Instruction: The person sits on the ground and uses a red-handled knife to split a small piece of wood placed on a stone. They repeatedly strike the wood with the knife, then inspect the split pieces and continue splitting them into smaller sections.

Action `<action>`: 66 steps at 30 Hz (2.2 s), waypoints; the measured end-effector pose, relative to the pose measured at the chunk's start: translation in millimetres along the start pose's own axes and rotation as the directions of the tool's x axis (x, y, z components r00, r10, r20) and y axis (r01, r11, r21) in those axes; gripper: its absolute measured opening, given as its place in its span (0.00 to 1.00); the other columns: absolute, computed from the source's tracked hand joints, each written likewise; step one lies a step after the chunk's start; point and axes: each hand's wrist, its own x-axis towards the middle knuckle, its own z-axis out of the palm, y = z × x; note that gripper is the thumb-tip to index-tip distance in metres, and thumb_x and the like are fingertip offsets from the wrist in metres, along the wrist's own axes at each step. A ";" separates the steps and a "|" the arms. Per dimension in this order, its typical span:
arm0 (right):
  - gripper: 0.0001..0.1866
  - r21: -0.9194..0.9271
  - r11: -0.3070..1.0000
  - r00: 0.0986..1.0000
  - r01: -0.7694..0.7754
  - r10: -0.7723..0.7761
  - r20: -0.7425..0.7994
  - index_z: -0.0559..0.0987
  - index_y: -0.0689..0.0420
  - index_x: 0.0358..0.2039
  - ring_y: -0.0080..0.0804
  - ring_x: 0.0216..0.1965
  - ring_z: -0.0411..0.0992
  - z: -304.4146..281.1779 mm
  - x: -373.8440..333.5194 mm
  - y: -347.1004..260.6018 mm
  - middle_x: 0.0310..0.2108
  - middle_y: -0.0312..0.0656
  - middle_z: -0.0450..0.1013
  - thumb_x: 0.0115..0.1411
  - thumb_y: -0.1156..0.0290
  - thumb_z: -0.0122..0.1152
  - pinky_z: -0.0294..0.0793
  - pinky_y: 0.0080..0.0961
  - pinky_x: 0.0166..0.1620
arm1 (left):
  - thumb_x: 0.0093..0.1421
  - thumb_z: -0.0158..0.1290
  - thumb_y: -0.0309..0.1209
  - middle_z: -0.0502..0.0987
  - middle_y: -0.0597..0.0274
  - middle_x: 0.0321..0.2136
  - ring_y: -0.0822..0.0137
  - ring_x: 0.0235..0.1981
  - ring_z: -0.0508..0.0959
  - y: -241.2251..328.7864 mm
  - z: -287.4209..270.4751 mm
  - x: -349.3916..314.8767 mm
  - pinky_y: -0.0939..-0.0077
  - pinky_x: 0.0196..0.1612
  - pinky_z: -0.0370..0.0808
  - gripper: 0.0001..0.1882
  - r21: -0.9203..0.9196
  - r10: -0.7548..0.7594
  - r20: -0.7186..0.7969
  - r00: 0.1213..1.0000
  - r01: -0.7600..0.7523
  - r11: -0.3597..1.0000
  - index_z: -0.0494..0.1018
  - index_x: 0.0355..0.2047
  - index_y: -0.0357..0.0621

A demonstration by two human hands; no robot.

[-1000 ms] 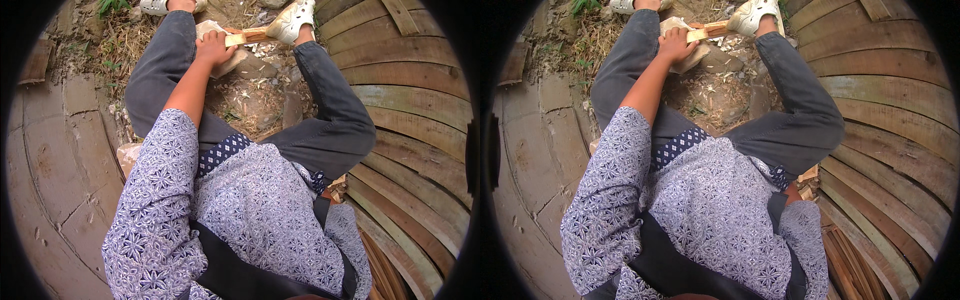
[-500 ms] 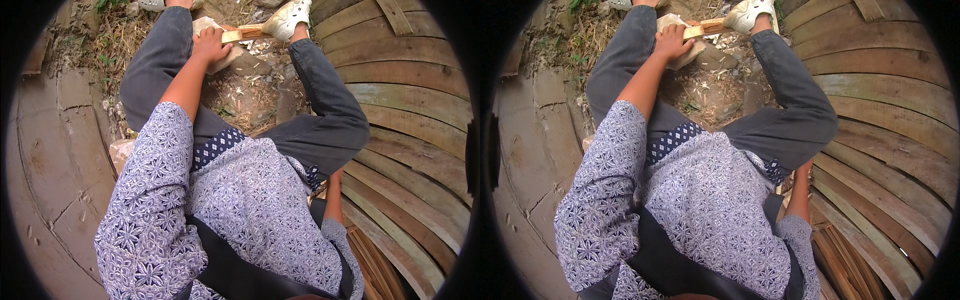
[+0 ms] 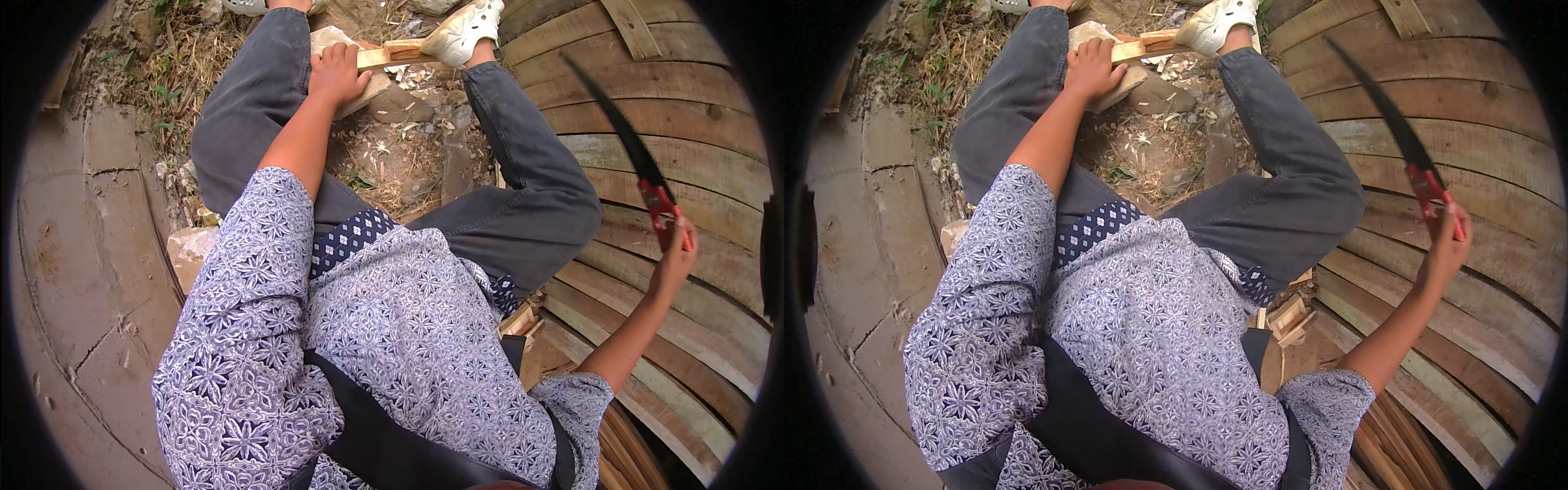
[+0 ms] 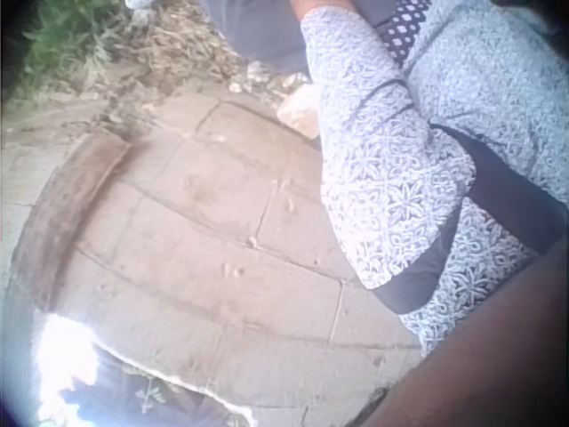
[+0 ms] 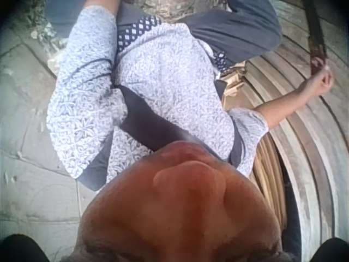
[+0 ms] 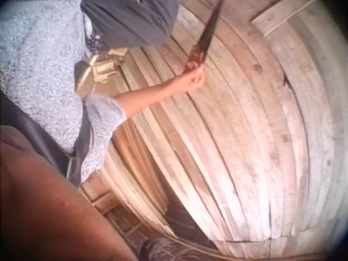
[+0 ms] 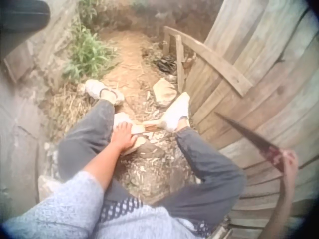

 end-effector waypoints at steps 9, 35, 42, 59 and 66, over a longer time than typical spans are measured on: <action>0.15 0.525 0.843 0.993 0.116 -0.096 -0.066 0.77 0.61 0.43 0.30 0.37 0.79 147.6 -30.6 -77.9 0.35 0.39 0.75 0.72 0.60 0.56 0.80 0.32 0.45 | 0.63 0.52 0.57 0.71 0.52 0.51 0.51 0.55 0.69 -8.0 8.6 3.6 0.49 0.58 0.61 0.32 -0.104 -0.062 -0.116 0.991 0.050 0.993 0.72 0.55 0.44; 0.13 0.307 0.951 0.931 -0.034 -0.082 0.356 0.75 0.60 0.42 0.34 0.32 0.75 398.4 -182.2 -8.3 0.33 0.44 0.77 0.65 0.64 0.65 0.73 0.32 0.38 | 0.70 0.44 0.55 0.79 0.58 0.42 0.53 0.51 0.72 -1.4 -2.1 9.0 0.54 0.59 0.59 0.24 -0.532 -0.258 -0.164 0.952 0.135 0.836 0.81 0.43 0.51; 0.11 0.604 0.646 0.853 -0.467 0.149 0.500 0.75 0.61 0.44 0.27 0.42 0.80 412.3 -179.8 13.5 0.37 0.41 0.80 0.73 0.65 0.54 0.79 0.24 0.46 | 0.70 0.39 0.58 0.81 0.54 0.45 0.48 0.54 0.72 -5.7 6.9 7.1 0.48 0.66 0.53 0.31 -0.534 -0.293 -0.061 0.954 0.217 0.817 0.85 0.37 0.50; 0.40 0.352 0.927 0.760 0.133 -0.323 0.564 0.70 0.45 0.66 0.48 0.62 0.65 399.4 -192.4 2.8 0.61 0.53 0.62 0.57 0.46 0.72 0.69 0.40 0.61 | 0.58 0.55 0.41 0.77 0.57 0.17 0.64 0.19 0.79 -1.0 -19.5 23.0 0.68 0.29 0.76 0.16 -0.828 -0.396 0.275 0.876 0.425 0.365 0.71 0.21 0.42; 0.17 0.310 0.949 0.836 0.050 -0.210 0.507 0.82 0.55 0.41 0.48 0.57 0.71 414.4 -200.9 17.9 0.58 0.52 0.66 0.57 0.59 0.73 0.75 0.38 0.54 | 0.60 0.56 0.38 0.76 0.61 0.19 0.70 0.19 0.77 20.3 -12.9 28.6 0.73 0.22 0.78 0.15 -0.735 -0.312 0.337 0.889 0.455 0.503 0.71 0.23 0.40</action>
